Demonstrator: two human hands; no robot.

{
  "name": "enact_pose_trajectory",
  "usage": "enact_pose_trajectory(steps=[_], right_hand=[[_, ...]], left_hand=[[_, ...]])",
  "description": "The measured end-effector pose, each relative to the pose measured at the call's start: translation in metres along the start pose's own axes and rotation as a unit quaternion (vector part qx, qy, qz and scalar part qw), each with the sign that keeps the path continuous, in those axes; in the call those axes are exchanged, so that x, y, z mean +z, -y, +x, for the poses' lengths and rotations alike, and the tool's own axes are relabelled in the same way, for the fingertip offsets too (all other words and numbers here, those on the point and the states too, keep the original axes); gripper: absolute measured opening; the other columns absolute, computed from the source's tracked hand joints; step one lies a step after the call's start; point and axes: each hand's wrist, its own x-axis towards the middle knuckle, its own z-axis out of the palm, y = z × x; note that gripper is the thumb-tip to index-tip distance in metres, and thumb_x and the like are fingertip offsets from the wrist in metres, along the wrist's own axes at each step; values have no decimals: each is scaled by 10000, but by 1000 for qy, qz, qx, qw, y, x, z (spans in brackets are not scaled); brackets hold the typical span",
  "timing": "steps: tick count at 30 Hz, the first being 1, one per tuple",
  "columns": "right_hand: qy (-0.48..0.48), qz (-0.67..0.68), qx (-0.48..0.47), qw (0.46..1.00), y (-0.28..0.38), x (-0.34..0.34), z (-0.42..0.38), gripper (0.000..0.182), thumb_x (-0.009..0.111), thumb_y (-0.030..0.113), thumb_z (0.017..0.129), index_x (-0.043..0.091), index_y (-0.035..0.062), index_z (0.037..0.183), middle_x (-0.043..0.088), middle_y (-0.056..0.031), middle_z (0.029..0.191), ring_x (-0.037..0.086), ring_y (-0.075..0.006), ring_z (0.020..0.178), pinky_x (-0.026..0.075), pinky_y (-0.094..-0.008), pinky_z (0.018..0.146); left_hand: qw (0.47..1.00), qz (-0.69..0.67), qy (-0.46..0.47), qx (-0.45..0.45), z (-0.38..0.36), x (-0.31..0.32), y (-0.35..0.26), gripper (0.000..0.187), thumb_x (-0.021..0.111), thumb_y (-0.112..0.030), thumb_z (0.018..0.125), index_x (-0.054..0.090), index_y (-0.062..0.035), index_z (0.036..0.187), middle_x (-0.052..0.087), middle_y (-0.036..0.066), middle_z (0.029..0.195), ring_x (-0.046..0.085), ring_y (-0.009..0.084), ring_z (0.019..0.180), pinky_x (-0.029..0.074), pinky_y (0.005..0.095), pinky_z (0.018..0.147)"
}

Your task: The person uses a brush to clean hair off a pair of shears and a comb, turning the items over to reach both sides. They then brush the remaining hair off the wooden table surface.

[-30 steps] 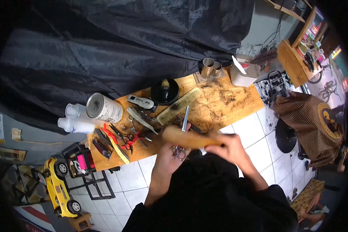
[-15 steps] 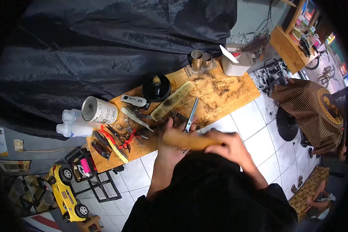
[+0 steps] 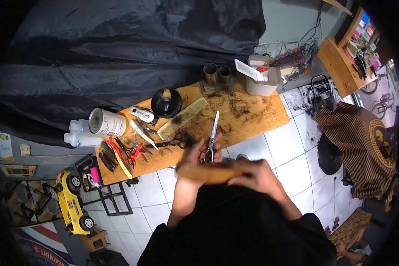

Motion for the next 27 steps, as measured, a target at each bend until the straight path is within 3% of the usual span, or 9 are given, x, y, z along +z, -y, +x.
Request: enact_pose_trajectory(steps=[2, 6, 11, 16, 18, 19, 20, 23, 27], right_hand=[[-98, 10, 101, 990, -23, -11, -4, 429, 761, 283, 744, 657, 23, 1070, 687, -160, 886, 687, -262, 757, 525, -337, 668], [-298, -36, 183, 936, -49, -40, -9, 416, 720, 153, 801, 591, -44, 1145, 635, -118, 699, 533, -97, 570, 452, -238, 545], [-130, 71, 117, 982, -35, -60, -44, 443, 745, 196, 781, 603, -28, 1136, 685, -142, 832, 656, -173, 690, 502, -261, 620], [39, 66, -28, 997, -50, -60, -62, 451, 780, 276, 719, 644, 48, 1084, 686, -154, 912, 682, -298, 812, 532, -324, 697], [-5, 80, 52, 995, -58, -66, -60, 430, 764, 265, 738, 640, 25, 1074, 679, -170, 895, 679, -299, 802, 526, -329, 698], [-98, 76, 60, 990, -71, -65, -63, 419, 750, 239, 757, 628, 5, 1082, 669, -182, 861, 677, -275, 751, 517, -334, 671], [-170, 81, 46, 981, -80, -66, -63, 409, 737, 210, 782, 614, -13, 1102, 641, -164, 760, 623, -173, 638, 484, -291, 603], [-298, 26, 179, 937, -75, -78, -62, 363, 709, 159, 821, 605, -42, 1104, 558, -115, 655, 463, -77, 593, 405, -229, 533], [-239, 100, 112, 959, -63, -74, -72, 391, 712, 161, 817, 600, -60, 1119, 663, -110, 781, 595, -118, 677, 471, -249, 606]], left_hand=[[949, 87, -293, 84, 0, 49, 19, 470, 415, -305, 982, 408, 16, 1324, 507, 46, 938, 449, 156, 738, 408, 265, 627], [998, 54, -32, -18, -5, 19, 31, 372, 445, -288, 969, 489, 6, 1191, 497, 38, 911, 455, 149, 722, 408, 239, 585], [979, 87, -178, 51, 12, 20, 58, 417, 508, -249, 953, 447, 22, 1263, 532, 30, 915, 496, 119, 782, 427, 214, 565], [996, -3, -86, 33, 24, 26, 75, 423, 482, -250, 966, 432, 9, 1298, 545, 40, 946, 512, 137, 795, 453, 244, 627], [997, 62, -5, 43, 21, 30, 81, 431, 467, -271, 970, 434, 12, 1294, 531, 36, 936, 505, 131, 791, 446, 242, 622], [945, 109, -288, 105, 27, 86, 95, 448, 457, -290, 971, 434, 25, 1289, 508, 22, 911, 484, 110, 741, 413, 211, 552], [946, 115, -285, 102, 28, 75, 92, 448, 457, -290, 971, 434, 25, 1289, 508, 22, 911, 484, 110, 741, 413, 211, 552], [986, 164, -12, -29, 28, 46, 84, 469, 491, -297, 952, 439, 30, 1283, 494, 3, 884, 469, 93, 681, 358, 183, 457], [990, 135, -40, 5, 35, 46, 80, 478, 472, -271, 959, 378, 34, 1315, 476, 12, 872, 432, 118, 759, 395, 246, 643]])
